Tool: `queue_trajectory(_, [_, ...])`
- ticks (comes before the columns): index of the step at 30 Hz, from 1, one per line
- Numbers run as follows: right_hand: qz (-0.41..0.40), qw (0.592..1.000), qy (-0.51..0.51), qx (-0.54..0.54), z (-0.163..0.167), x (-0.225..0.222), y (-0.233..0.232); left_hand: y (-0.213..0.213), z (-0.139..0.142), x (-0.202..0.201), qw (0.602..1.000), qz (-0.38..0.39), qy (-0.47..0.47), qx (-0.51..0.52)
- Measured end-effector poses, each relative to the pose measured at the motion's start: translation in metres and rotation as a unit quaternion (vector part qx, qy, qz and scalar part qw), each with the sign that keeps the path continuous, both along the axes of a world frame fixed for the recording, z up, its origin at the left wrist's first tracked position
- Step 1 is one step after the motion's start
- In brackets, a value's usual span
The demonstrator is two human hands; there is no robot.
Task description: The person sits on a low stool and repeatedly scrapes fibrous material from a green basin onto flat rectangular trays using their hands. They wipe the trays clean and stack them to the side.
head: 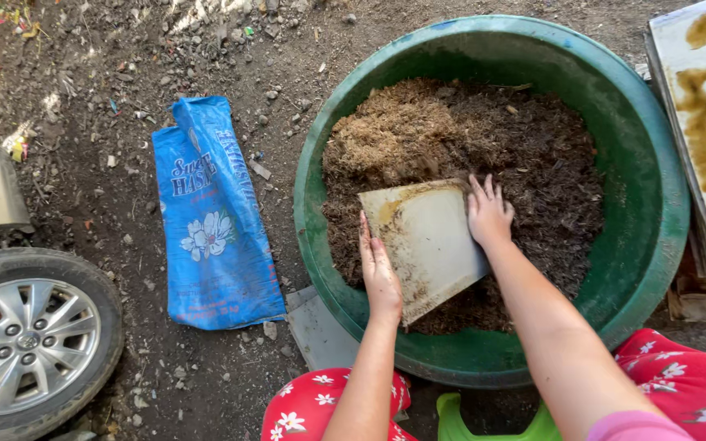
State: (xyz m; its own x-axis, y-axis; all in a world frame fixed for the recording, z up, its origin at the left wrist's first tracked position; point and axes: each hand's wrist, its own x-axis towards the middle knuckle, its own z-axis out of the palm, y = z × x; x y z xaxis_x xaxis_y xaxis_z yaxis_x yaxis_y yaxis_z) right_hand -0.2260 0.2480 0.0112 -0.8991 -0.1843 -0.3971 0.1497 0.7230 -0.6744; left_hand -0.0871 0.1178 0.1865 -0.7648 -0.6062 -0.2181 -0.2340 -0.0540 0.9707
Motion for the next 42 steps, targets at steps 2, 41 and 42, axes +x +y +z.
queue_trajectory(2, [0.035, 0.997, 0.054, 0.031, -0.023, 0.007, 0.009, -0.001, -0.004, -0.001, 1.000, 0.004, 0.005, 0.009])
queue_trajectory(41, [-0.059, 0.984, -0.034, 0.164, -0.008, 0.043, 0.043, -0.013, -0.013, -0.009, 0.999, 0.010, 0.032, -0.013])
queue_trajectory(42, [-0.081, 0.983, -0.051, 0.159, -0.006, 0.050, 0.042, -0.014, -0.016, -0.008, 0.999, 0.012, 0.032, -0.010])
